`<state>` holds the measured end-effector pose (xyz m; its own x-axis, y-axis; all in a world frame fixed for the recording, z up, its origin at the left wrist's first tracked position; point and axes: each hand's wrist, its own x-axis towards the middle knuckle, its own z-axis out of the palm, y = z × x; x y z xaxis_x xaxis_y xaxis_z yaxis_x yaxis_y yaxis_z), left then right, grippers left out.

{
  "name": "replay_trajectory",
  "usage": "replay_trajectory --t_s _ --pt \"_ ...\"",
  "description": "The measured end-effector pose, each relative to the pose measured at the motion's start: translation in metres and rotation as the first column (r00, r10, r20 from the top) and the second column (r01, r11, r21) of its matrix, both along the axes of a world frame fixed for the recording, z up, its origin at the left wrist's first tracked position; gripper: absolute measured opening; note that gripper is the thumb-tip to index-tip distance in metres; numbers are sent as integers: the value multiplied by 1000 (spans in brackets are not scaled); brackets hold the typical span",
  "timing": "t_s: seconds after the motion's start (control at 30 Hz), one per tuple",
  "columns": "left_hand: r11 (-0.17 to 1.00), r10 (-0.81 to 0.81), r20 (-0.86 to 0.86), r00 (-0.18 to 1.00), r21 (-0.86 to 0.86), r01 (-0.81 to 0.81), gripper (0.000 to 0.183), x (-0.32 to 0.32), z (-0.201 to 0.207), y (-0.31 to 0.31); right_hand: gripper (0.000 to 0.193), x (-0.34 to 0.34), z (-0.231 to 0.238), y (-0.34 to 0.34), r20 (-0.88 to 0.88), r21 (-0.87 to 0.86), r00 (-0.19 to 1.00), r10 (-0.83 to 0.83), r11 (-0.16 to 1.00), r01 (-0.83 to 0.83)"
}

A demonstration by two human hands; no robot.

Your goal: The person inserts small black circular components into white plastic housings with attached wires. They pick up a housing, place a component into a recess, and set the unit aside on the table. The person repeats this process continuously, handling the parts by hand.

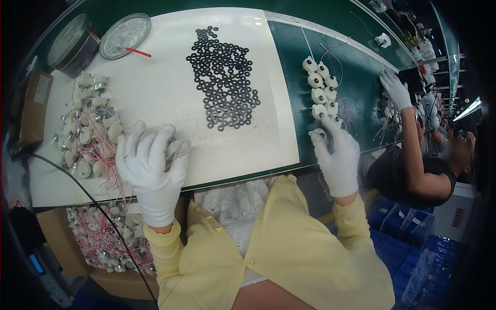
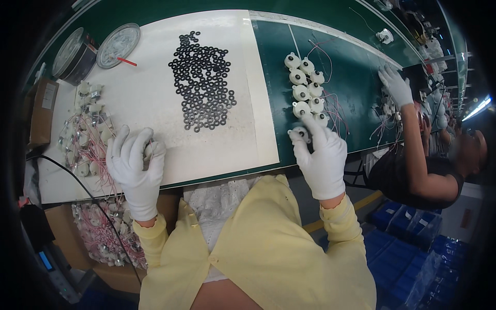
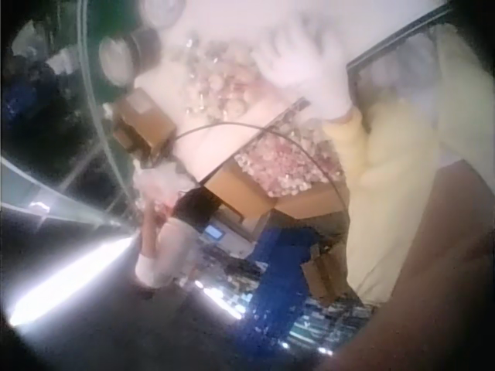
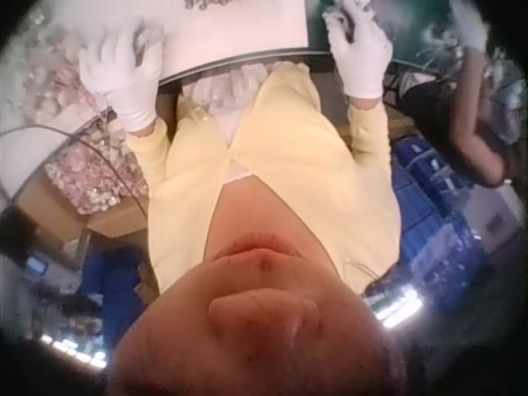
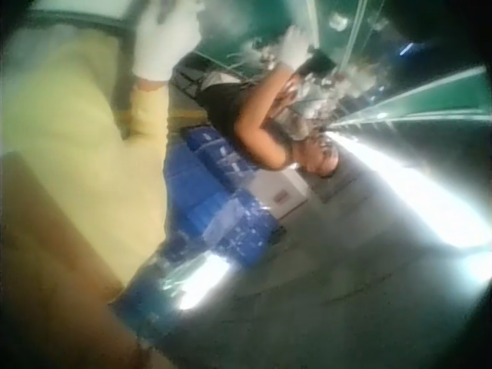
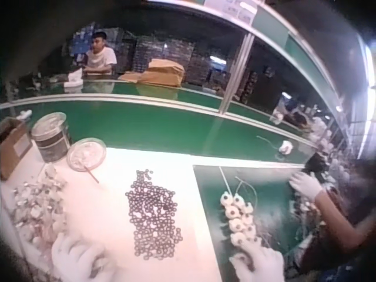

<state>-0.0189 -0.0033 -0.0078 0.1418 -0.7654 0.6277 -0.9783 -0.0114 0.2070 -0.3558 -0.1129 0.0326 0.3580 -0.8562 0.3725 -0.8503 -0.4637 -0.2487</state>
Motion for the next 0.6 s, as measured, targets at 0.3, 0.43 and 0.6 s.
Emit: replay_trajectory --t_s 0.3,0.43,0.6 --pt "998 41 -67 997 -37 -44 36 -1 4 3 42 -16 -18 4 -174 -269 979 -104 961 54" --pt "998 8 -79 997 -67 -14 40 -7 16 8 39 -17 -21 -7 -101 -284 987 -127 954 93" --pt "981 -169 -159 973 -128 149 43 -26 42 8 71 42 21 16 174 -89 932 318 948 -307"
